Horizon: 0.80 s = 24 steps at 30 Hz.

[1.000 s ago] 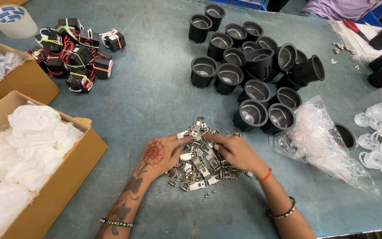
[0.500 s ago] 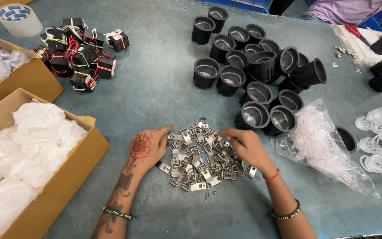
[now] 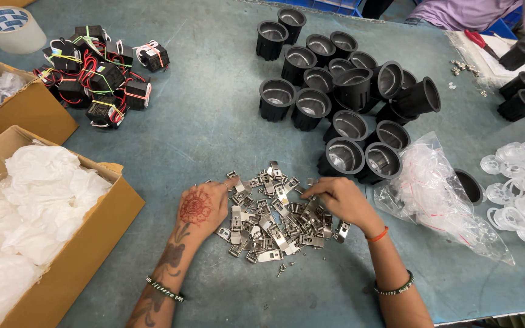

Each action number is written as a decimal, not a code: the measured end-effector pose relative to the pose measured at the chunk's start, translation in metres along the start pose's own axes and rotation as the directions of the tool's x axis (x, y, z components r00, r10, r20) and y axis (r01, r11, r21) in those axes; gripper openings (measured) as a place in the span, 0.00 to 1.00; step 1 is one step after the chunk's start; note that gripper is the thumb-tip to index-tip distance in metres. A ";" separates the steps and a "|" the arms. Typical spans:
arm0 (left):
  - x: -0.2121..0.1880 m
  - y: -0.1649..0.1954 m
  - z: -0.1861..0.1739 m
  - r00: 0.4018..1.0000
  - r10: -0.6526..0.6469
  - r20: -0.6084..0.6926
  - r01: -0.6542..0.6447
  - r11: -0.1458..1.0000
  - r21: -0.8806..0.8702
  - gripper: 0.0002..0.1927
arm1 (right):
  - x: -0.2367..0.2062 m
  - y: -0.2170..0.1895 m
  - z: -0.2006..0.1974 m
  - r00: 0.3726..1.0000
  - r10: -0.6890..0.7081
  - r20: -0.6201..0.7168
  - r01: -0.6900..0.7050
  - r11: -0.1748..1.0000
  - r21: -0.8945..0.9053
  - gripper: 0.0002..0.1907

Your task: The person sorts small metal brackets and screws on a workbench, separating them into piles by type. The person also handles white plastic bags and places them into a cardboard box. The scene shows a factory floor with various components and other workers in the background.

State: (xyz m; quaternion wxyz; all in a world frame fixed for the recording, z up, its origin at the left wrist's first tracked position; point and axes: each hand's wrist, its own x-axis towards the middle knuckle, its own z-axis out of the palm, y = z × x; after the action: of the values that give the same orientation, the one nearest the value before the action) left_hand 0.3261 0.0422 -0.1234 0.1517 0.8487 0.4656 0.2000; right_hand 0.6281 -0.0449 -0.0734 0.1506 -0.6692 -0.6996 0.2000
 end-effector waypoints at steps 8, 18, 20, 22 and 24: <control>-0.005 0.017 -0.017 0.893 0.056 0.446 0.131 0.917 -0.376 0.15 | 0.005 0.001 0.005 0.904 -0.387 0.182 0.314 0.890 0.332 0.24; -0.004 0.007 -0.024 0.955 -0.034 0.293 0.128 0.943 -0.306 0.15 | 0.002 -0.006 -0.002 0.981 -0.195 -0.009 0.195 0.972 0.132 0.25; -0.005 0.009 -0.024 0.958 0.000 0.287 0.119 0.910 -0.398 0.15 | 0.001 -0.015 0.002 0.959 -0.248 0.138 0.193 0.927 0.320 0.24; -0.005 0.011 -0.021 0.938 0.032 0.344 0.123 0.900 -0.418 0.16 | -0.002 -0.026 0.006 0.905 -0.350 0.244 0.215 0.868 0.448 0.25; -0.008 0.012 -0.017 0.883 0.047 0.468 0.144 0.920 -0.364 0.17 | -0.006 -0.038 0.013 0.816 -0.487 0.313 0.274 0.801 0.531 0.28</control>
State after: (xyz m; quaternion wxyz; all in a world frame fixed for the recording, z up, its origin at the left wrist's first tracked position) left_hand 0.3225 0.0304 -0.1050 0.4295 0.8122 0.3877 0.0740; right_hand 0.5888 -0.0524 -0.0656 0.1839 -0.3928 -0.7693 0.4691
